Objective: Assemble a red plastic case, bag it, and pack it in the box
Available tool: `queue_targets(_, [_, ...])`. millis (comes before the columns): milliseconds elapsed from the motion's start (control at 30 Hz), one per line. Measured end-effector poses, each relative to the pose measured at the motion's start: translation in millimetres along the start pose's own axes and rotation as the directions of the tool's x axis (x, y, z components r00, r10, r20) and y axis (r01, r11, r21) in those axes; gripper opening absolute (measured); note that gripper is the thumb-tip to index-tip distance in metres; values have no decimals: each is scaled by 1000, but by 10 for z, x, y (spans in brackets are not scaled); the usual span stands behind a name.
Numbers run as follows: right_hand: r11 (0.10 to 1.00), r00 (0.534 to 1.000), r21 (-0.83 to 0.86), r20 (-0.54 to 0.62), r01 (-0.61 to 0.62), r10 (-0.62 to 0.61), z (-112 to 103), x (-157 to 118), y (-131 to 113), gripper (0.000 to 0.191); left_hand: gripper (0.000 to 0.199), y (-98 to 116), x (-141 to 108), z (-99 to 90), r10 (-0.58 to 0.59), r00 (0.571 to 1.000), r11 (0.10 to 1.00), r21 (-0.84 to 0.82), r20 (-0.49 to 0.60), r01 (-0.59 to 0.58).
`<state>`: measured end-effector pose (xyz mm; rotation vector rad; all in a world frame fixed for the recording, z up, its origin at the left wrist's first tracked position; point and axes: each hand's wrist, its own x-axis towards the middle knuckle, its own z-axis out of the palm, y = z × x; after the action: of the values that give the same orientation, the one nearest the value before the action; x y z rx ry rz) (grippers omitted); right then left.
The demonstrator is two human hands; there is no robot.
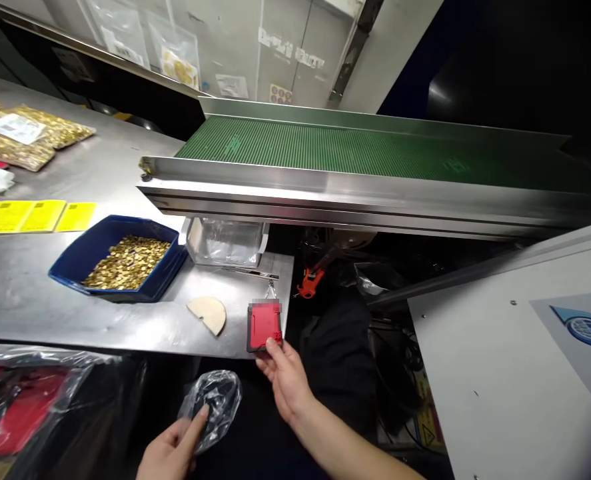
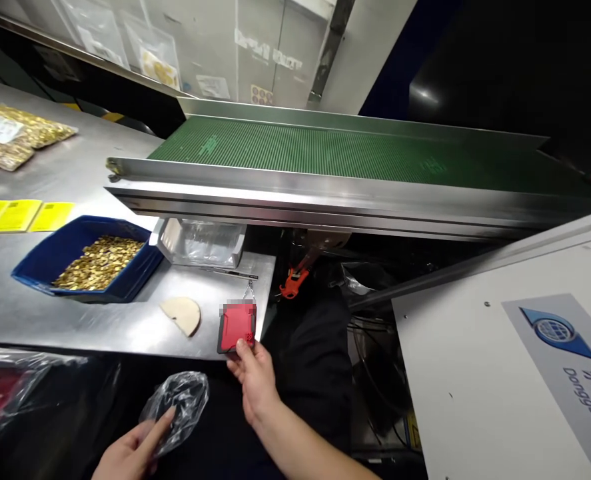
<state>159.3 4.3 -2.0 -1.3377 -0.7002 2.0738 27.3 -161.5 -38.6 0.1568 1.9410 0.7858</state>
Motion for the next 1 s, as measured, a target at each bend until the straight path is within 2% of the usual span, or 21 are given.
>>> queue_targets(67, [990, 993, -99, 81, 97, -89, -63, -148, -170, 49, 69, 4, 17, 28, 4, 1000, 1000, 8, 6, -4])
queue_targets(100, [966, 978, -207, 167, 158, -124, -109, -237, -253, 39, 69, 0, 29, 33, 4, 1000, 1000, 9, 14, -4])
queue_targets(133, [900, 949, -359, 278, 247, -150, -164, -328, -321, 29, 69, -3, 40, 30, 2, 1000, 1000, 7, 29, -2])
queue_targets(167, [767, 902, -528, 404, 365, -150, -226, -413, -366, 20, 68, -2, 46, 19, 4, 999, 1000, 1, 46, -5])
queue_targets(200, [559, 843, -668, 526, 491, -112, -293, -487, -384, 14, 67, 9, 44, 2, 14, 998, 1000, -4, 55, -14])
queue_targets(267, [78, 746, -746, 665, 661, 40, -420, -588, -337, 10, 63, 65, 3, -36, 56, 998, 998, 35, 34, -57])
queue_targets(300, [-86, 726, -722, 679, 687, 106, -470, -614, -282, 11, 59, 108, -38, -49, 91, 996, 991, 102, 9, -91])
queue_targets(333, [-197, 718, -691, 678, 696, 156, -507, -627, -217, 13, 53, 158, -89, -52, 142, 990, 972, 194, -22, -135])
queue_targets(367, [-270, 718, -667, 670, 694, 191, -529, -629, -153, 16, 46, 211, -147, -43, 215, 975, 937, 294, -57, -189])
queue_targets(433, [-333, 732, -657, 651, 677, 202, -531, -623, -56, 20, 35, 302, -263, 7, 397, 912, 828, 467, -100, -310])
queue_targets(467, [-328, 743, -672, 643, 664, 187, -517, -621, -33, 20, 32, 335, -312, 42, 496, 862, 766, 521, -105, -377])
queue_targets(533, [-250, 777, -740, 620, 625, 108, -477, -633, -42, 16, 27, 367, -372, 109, 659, 744, 648, 581, -104, -493])
queue_targets(567, [-177, 802, -785, 596, 594, 47, -457, -647, -68, 13, 25, 368, -382, 134, 721, 685, 594, 604, -107, -531])
queue_targets(633, [25, 858, -859, 509, 511, -66, -425, -689, -139, 8, 24, 352, -374, 158, 799, 589, 514, 646, -122, -565])
queue_targets(733, [351, 926, -857, 359, 377, -118, -397, -753, -234, 13, 23, 333, -348, 165, 855, 506, 438, 686, -117, -581])
queue_targets(800, [491, 941, -805, 317, 332, -117, -390, -777, -270, 13, 20, 349, -358, 180, 889, 447, 388, 682, -99, -620])
queue_targets(867, [535, 936, -772, 327, 343, -128, -393, -782, -289, 9, 17, 385, -389, 214, 930, 360, 316, 657, -72, -685])
queue_targets(933, [501, 920, -778, 373, 379, -116, -404, -770, -300, 7, 17, 426, -425, 263, 961, 275, 231, 635, -30, -737])
queue_targets(1000, [479, 923, -800, 380, 362, -63, -422, -745, -311, 7, 20, 455, -453, 324, 977, 211, 154, 639, 13, -754])
